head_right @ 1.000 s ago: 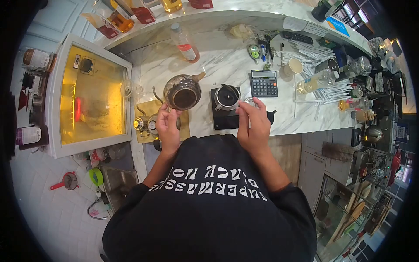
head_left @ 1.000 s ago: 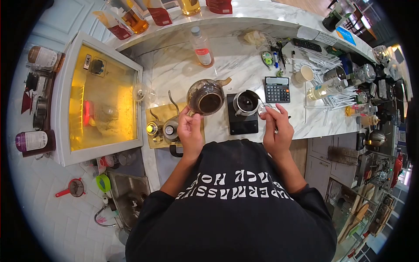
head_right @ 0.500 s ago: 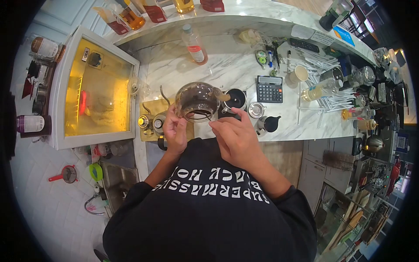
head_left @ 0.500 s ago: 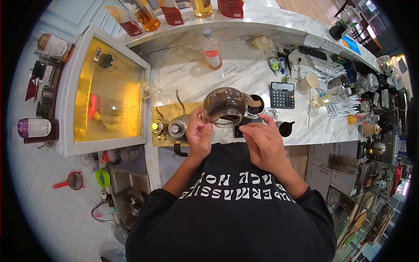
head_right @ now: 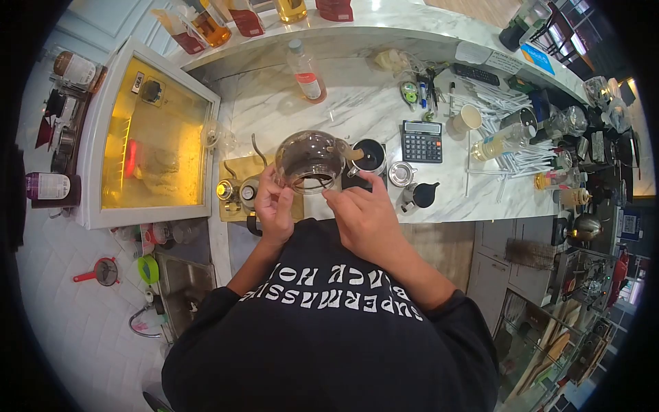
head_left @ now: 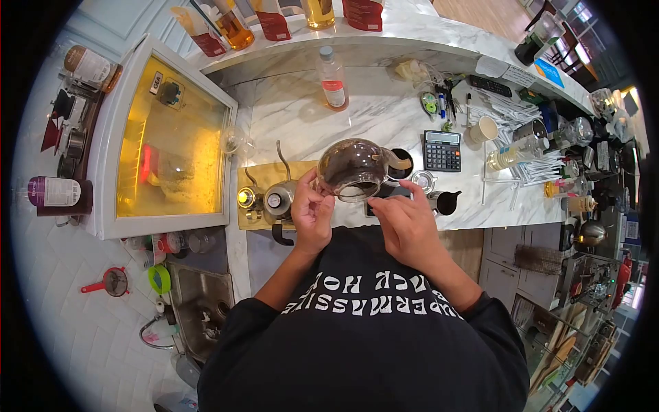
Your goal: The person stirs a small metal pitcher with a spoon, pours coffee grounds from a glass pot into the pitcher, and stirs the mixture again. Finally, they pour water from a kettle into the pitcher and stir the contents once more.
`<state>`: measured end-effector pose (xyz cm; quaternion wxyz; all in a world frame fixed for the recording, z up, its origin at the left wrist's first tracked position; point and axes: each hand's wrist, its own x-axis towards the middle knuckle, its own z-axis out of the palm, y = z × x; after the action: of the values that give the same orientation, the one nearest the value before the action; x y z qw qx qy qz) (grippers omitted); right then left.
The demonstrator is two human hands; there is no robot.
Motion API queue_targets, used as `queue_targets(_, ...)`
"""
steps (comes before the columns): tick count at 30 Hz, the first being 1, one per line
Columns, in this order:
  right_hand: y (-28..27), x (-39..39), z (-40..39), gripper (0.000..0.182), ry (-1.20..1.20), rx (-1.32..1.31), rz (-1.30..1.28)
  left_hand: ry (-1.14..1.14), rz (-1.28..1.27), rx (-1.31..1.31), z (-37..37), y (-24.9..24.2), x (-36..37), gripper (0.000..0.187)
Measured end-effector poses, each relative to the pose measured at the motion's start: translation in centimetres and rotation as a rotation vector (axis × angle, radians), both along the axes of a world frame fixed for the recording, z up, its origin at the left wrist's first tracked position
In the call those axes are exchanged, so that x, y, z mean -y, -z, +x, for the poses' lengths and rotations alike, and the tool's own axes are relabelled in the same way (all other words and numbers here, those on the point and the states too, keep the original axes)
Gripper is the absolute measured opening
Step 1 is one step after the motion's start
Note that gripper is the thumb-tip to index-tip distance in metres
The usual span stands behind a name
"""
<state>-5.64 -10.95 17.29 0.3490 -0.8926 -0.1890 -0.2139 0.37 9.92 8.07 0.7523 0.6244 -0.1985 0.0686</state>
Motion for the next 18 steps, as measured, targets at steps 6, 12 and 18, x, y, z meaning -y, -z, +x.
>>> queue_targets(6,0.7,-0.06,-0.03,0.029,-0.005,0.017,-0.008,-0.012,-0.027,-0.022,-0.34,0.27,-0.11,0.015)
queue_targets(12,0.77,-0.13,-0.29,0.03,-0.015,0.027,0.008,-0.008,-0.071,-0.034,-0.61,-0.09,0.08,0.014)
queue_targets(18,0.58,-0.05,-0.44,0.03,-0.029,0.033,0.02,-0.019,-0.04,-0.001,-0.65,-0.3,0.17,0.014)
